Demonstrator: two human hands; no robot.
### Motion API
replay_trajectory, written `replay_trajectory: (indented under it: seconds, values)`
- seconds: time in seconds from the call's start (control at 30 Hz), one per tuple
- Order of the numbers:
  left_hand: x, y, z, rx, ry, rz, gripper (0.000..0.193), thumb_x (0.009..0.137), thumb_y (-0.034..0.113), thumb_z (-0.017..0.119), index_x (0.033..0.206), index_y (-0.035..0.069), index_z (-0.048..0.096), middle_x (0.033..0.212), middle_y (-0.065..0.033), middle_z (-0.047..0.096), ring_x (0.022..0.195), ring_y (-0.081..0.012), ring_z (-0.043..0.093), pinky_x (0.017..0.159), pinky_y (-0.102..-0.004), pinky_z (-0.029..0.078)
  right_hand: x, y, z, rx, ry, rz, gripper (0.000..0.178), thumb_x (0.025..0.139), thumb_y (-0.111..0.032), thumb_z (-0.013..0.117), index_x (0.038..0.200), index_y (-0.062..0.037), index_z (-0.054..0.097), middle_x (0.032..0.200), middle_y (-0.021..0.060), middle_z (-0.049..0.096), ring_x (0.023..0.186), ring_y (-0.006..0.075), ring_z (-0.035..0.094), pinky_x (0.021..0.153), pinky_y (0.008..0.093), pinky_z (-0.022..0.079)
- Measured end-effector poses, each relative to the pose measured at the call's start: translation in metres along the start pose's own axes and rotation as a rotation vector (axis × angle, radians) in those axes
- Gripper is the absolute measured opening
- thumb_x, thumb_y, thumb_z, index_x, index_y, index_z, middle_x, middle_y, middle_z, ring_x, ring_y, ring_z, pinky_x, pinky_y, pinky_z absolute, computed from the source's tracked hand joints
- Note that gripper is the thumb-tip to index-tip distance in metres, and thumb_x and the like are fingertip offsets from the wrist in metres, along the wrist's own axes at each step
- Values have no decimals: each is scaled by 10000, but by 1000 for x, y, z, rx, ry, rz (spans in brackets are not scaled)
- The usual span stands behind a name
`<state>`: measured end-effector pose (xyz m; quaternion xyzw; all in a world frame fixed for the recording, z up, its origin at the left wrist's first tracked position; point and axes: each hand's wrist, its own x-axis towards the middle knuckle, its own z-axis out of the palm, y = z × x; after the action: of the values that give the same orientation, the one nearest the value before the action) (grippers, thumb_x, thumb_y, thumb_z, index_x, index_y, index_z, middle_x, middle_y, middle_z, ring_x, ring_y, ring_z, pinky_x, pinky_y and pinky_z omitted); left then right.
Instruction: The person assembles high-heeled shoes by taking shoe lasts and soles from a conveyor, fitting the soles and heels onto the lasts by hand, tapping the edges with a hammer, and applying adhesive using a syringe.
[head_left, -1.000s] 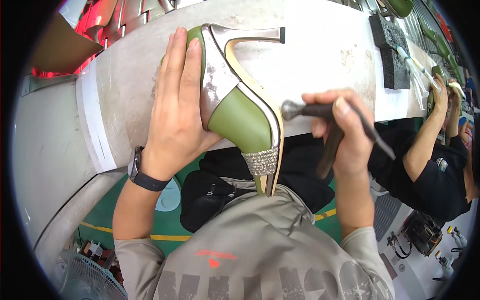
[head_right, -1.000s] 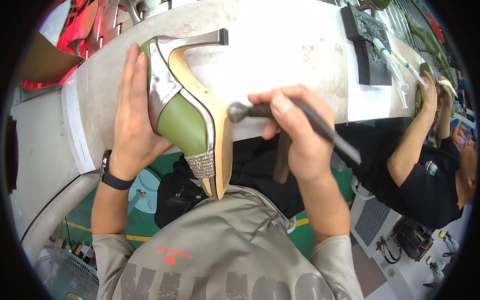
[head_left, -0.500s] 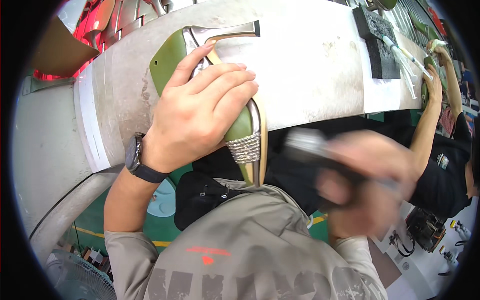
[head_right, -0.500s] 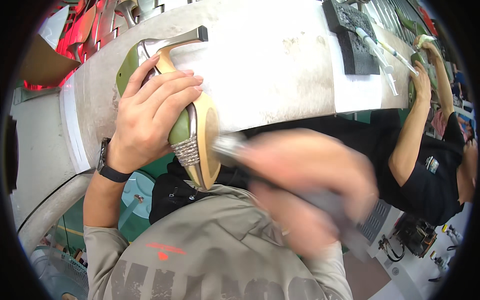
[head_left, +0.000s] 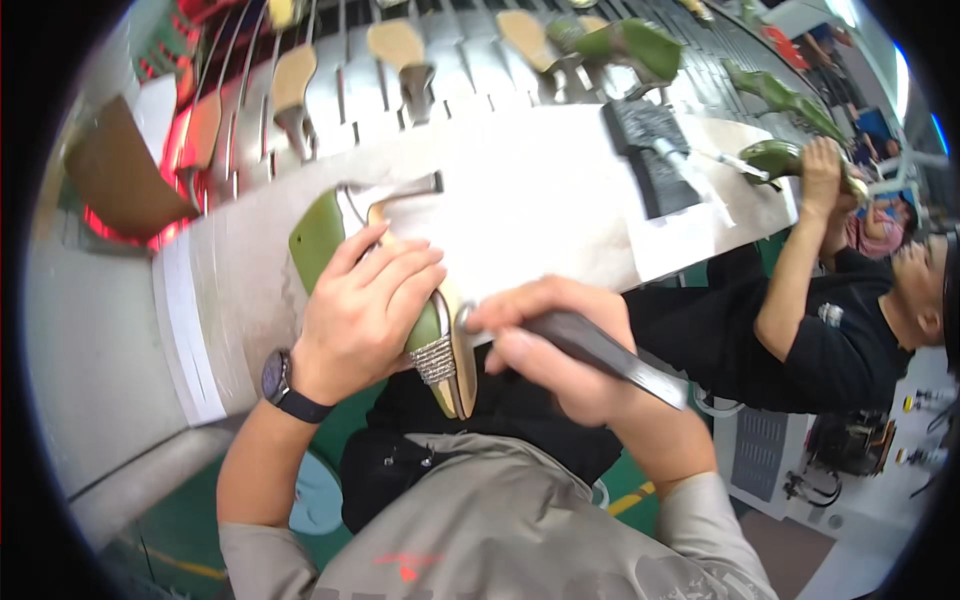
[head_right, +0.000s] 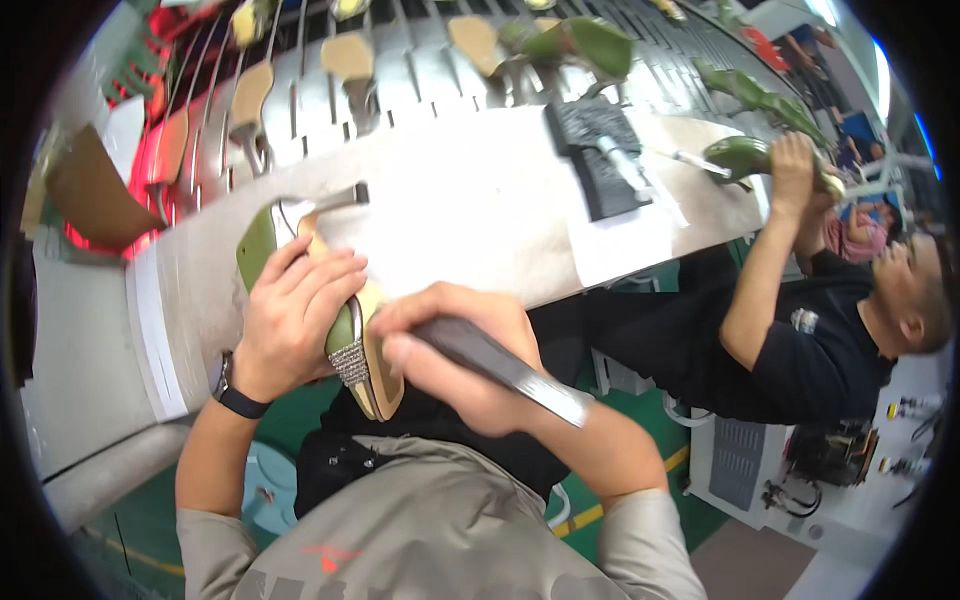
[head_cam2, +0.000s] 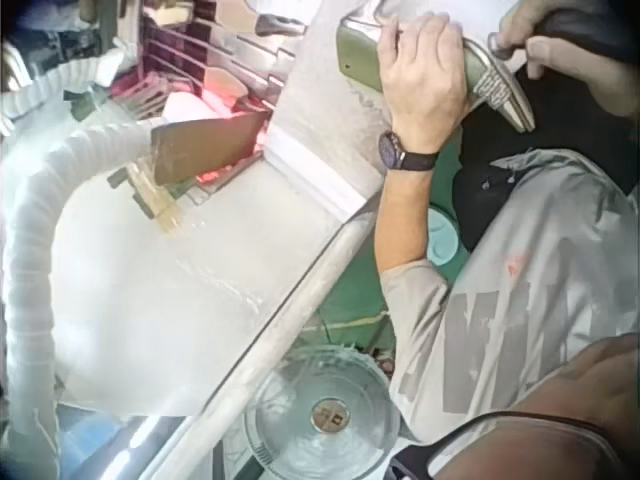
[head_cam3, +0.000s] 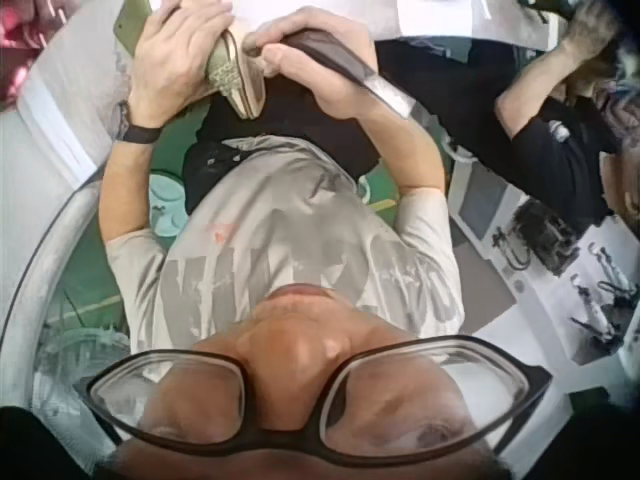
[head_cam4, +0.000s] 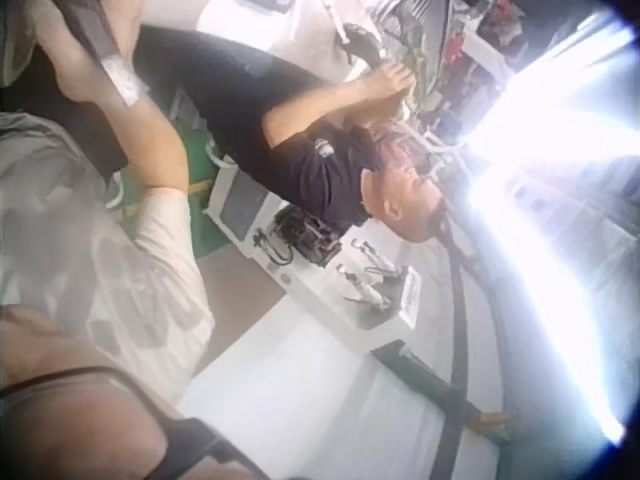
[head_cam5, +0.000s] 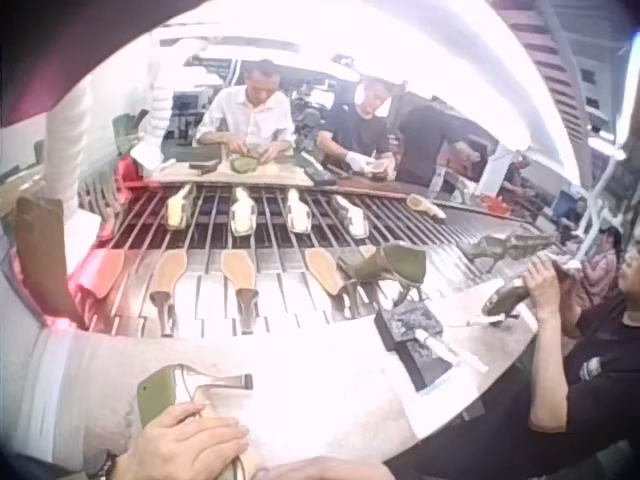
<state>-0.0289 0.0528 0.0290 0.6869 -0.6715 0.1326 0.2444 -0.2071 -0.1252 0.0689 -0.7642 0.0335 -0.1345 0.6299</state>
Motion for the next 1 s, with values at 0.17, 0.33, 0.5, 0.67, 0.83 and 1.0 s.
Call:
replay_trajectory:
  seconds: [0.17, 0.33, 0.5, 0.67, 0.83, 1.0]
  values:
    - [-9, 23, -10, -56, -57, -159, 760, 638, 82, 836, 1346, 10, 572, 1416, -175, 602, 1342, -354, 564, 1173, -571, 356, 30, 38, -45, -1182, 116, -170, 463, 777, 12, 657, 1239, 10, 643, 1252, 224, 663, 1126, 389, 660, 958, 478, 529]
    - [-60, 91, 2, -346, 251, -491, 648, 811, 55, 778, 1405, -18, 530, 1585, -278, 422, 1454, -488, 418, 1211, -559, 312, -6, 7, -5, -489, 90, -137, 639, 879, -282, 789, 1395, 26, 573, 1313, 250, 648, 1213, 410, 627, 1062, 446, 492]
    - [-107, 128, 19, -1273, 413, -1151, 446, 1039, 245, 624, 1362, -39, 505, 1366, -186, 589, 1165, -275, 651, 1070, -435, 501, -2, 30, 64, -417, 168, -229, 894, 769, -265, 830, 1516, 1, 417, 1395, 282, 565, 1265, 423, 581, 1092, 452, 457]
    - [-97, 136, 4, -1596, 567, -1096, 744, 1055, 629, 423, 1483, 21, 454, 1452, -180, 551, 1335, -284, 553, 1159, -451, 419, -49, -7, 76, 279, -69, 145, 837, 815, -251, 813, 1501, 22, 418, 1363, 267, 592, 1261, 388, 607, 1065, 426, 485]
    - [-103, 143, -2, -1799, 591, -1224, 871, 954, 722, 513, 1440, 0, 479, 1385, -210, 591, 1287, -337, 584, 1121, -510, 462, -101, 9, 70, 79, -142, -65, 655, 878, -261, 815, 1416, 5, 553, 1388, 256, 617, 1216, 382, 646, 1046, 417, 518]
    - [-100, 146, -21, -2085, 596, -1365, 994, 926, 810, 448, 1420, -52, 491, 1336, -247, 616, 1177, -367, 662, 960, -529, 588, -71, 38, -21, 467, 548, 53, 644, 924, -40, 736, 1484, 14, 422, 1246, 198, 683, 1076, 231, 709, 939, 367, 577]
